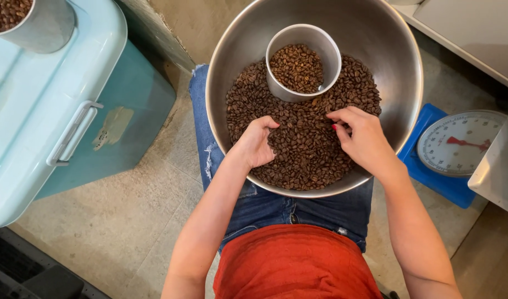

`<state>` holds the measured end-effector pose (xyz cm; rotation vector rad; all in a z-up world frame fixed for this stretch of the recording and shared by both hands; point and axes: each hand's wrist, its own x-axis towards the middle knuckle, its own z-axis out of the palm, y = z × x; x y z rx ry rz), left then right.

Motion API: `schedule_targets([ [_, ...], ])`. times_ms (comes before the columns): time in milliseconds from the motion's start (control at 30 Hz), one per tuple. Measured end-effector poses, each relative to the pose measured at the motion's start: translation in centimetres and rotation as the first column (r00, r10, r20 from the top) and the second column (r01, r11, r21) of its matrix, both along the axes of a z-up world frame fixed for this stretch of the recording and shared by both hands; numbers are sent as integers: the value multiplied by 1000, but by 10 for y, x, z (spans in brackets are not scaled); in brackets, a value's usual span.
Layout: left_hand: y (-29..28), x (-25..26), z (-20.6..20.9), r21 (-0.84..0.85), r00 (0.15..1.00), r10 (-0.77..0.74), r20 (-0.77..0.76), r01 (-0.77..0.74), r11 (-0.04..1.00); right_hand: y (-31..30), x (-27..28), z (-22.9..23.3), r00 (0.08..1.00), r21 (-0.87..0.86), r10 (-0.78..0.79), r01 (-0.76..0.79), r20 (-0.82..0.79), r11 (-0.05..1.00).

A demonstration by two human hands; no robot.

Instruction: The person sorts roasted coffee beans by hand, scooping them from a large metal bowl into a cup, then returning them to the bowl while removing debris.

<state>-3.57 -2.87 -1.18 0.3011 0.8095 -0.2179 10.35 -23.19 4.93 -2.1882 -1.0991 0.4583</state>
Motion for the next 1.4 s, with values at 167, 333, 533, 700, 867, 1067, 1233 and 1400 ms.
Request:
schedule_targets([
  [167,1,0,5,15,999,-38,1,38,999,-7,6,0,999,-43,-35,33,-30,999],
  [333,1,1,4,22,999,-43,-4,43,999,-9,5,0,998,-56,-56,55,-21,997],
  [533,4,2,-21,-8,1000,-17,6,18,1000,-13,10,-8,997,-56,-75,74,-12,996],
  [700,2,0,3,33,998,-48,29,47,998,-11,5,-5,997,-67,-70,72,29,995],
  [867,3,1,2,49,996,-71,56,68,996,-10,8,-7,996,-74,-81,83,23,994],
  [1067,3,4,-4,60,994,-78,76,73,996,-7,8,-4,996,-107,-84,84,2,991],
  [1233,4,2,-28,37,995,-59,77,57,998,-6,6,-12,998,-157,-42,47,38,986],
  [1400,6,5,-31,35,997,-55,54,53,998,4,8,-30,975,79,-116,102,190,992],
])
